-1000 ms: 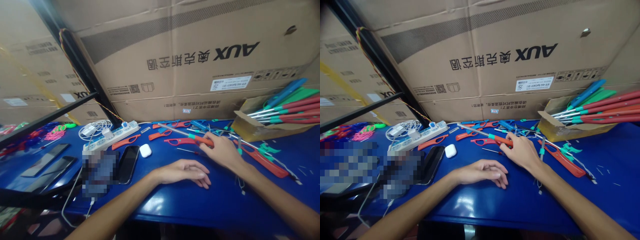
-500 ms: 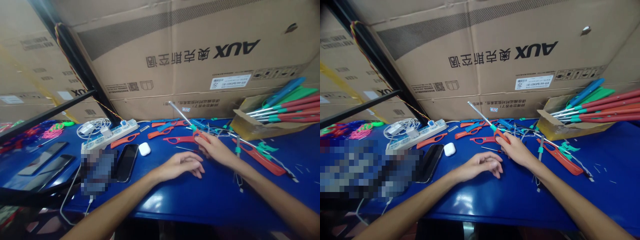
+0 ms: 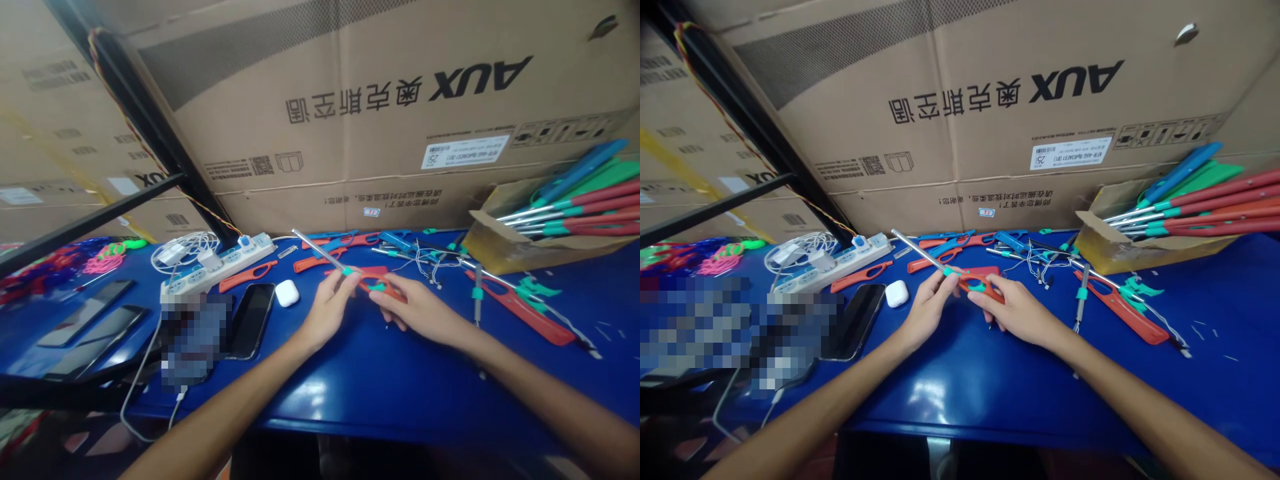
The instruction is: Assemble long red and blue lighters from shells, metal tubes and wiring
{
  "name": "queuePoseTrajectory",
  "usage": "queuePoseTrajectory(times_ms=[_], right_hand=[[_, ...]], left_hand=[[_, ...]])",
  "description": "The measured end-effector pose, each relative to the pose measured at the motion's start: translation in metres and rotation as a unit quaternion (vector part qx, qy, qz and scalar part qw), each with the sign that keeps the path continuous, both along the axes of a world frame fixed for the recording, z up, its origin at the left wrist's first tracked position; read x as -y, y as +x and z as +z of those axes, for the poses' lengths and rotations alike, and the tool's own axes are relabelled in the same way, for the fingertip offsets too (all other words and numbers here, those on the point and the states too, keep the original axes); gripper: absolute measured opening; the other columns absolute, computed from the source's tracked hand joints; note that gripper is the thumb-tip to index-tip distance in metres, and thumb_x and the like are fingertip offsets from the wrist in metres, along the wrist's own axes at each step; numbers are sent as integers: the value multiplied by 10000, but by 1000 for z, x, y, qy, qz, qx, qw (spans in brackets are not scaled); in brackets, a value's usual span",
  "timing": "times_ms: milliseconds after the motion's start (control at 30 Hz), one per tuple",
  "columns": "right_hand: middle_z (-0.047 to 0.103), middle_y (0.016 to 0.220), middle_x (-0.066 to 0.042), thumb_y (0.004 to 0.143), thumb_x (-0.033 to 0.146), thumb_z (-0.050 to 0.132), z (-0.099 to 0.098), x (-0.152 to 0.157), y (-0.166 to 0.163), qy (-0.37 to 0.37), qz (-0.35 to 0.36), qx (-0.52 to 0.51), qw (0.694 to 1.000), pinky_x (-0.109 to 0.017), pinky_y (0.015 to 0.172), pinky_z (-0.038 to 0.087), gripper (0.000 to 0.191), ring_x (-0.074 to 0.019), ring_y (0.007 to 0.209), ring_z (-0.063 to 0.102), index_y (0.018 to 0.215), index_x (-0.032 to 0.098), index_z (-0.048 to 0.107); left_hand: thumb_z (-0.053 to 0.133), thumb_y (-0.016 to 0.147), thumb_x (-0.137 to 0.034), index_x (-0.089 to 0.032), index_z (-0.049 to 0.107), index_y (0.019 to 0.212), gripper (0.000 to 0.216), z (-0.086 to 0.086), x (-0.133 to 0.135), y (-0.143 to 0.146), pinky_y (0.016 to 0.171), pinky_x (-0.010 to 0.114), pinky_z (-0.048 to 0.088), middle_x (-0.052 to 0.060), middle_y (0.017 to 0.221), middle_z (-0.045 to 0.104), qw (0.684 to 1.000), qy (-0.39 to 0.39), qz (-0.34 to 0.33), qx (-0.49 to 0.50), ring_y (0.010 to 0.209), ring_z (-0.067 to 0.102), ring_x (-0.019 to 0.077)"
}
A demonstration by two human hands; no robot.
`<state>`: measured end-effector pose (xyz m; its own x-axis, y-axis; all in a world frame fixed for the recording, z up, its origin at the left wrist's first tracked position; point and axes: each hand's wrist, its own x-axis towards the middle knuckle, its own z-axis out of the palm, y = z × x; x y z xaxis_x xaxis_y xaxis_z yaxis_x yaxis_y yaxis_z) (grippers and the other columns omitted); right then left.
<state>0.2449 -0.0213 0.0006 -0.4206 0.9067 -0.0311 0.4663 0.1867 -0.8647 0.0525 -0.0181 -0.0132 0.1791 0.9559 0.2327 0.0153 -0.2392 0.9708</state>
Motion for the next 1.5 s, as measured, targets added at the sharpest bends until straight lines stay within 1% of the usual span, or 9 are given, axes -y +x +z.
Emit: queuePoseTrajectory(times_ms=[67, 167, 333, 500, 700, 967, 1100, 1367, 1500], right_hand=[[628, 665, -6, 966, 639, 410, 1, -1, -1, 5, -21, 22, 1000, -287, 582, 407, 509, -153, 557, 559, 781, 205, 601], [654, 652, -27, 971, 594, 382, 2, -2, -1, 60, -71, 98, 991, -301, 632, 381, 544, -187, 631, 593, 700, 205, 649], [650, 610, -41, 972, 459, 338, 5, -1, 0, 95, -99, 197, 971, -307, 608, 304, 520, -198, 615, 586, 585, 211, 582], [606, 590, -35, 958, 377, 331, 5, 1, 1, 153, -108, 237, 953, -312, 584, 244, 435, -183, 574, 512, 615, 217, 546], [542, 552, -17, 935, 344, 336, 4, 2, 1, 160, -103, 246, 950, -308, 570, 221, 397, -171, 525, 430, 601, 224, 513], [597, 590, -25, 960, 377, 331, 2, -1, -1, 138, -101, 228, 958, -296, 575, 238, 423, -180, 566, 509, 615, 220, 518], [602, 593, -28, 961, 389, 325, 3, -2, 0, 139, -98, 233, 958, -297, 578, 241, 429, -182, 569, 508, 614, 221, 513], [603, 599, -33, 941, 341, 334, 4, 1, 1, 163, -98, 249, 950, -312, 582, 225, 383, -180, 571, 495, 633, 219, 526], [606, 604, -29, 943, 338, 333, 5, 1, 0, 151, -99, 248, 952, -304, 584, 230, 381, -178, 575, 502, 634, 220, 522]], left_hand=[[576, 951, -455, -163, 675, 1008, 313, -1, -1, 0, 762, 251, 455, 8, 830, 628, 1000, 0, -2, -1, 775, 552, 142], [594, 930, -457, -163, 679, 953, 307, -3, -1, 2, 723, 251, 448, 0, 774, 608, 1000, 1, -3, -4, 735, 534, 140], [624, 897, -469, -164, 620, 715, 355, -4, 1, 4, 650, 249, 417, 0, 698, 566, 1000, -1, 7, -27, 685, 497, 138], [638, 888, -468, -164, 622, 718, 349, -5, 2, 4, 637, 253, 409, 1, 688, 568, 999, -12, 13, -37, 672, 500, 139], [644, 884, -461, -160, 632, 724, 341, -5, 4, 6, 625, 247, 411, -2, 676, 565, 999, -14, 15, -31, 658, 500, 135], [637, 887, -477, -153, 651, 739, 356, -4, 3, 5, 646, 239, 436, 4, 694, 589, 1000, -4, 12, -21, 681, 527, 137], [629, 908, -456, -156, 676, 788, 327, -7, 2, 4, 666, 241, 445, 6, 719, 608, 1000, -3, 2, -25, 693, 534, 135], [637, 889, -492, -156, 682, 778, 357, -9, 2, 6, 672, 254, 454, 13, 712, 624, 1000, -15, 10, -22, 700, 559, 147], [649, 866, -509, -152, 673, 760, 374, -7, 3, 7, 666, 253, 456, 11, 703, 625, 1000, -17, 12, -12, 697, 559, 148]])
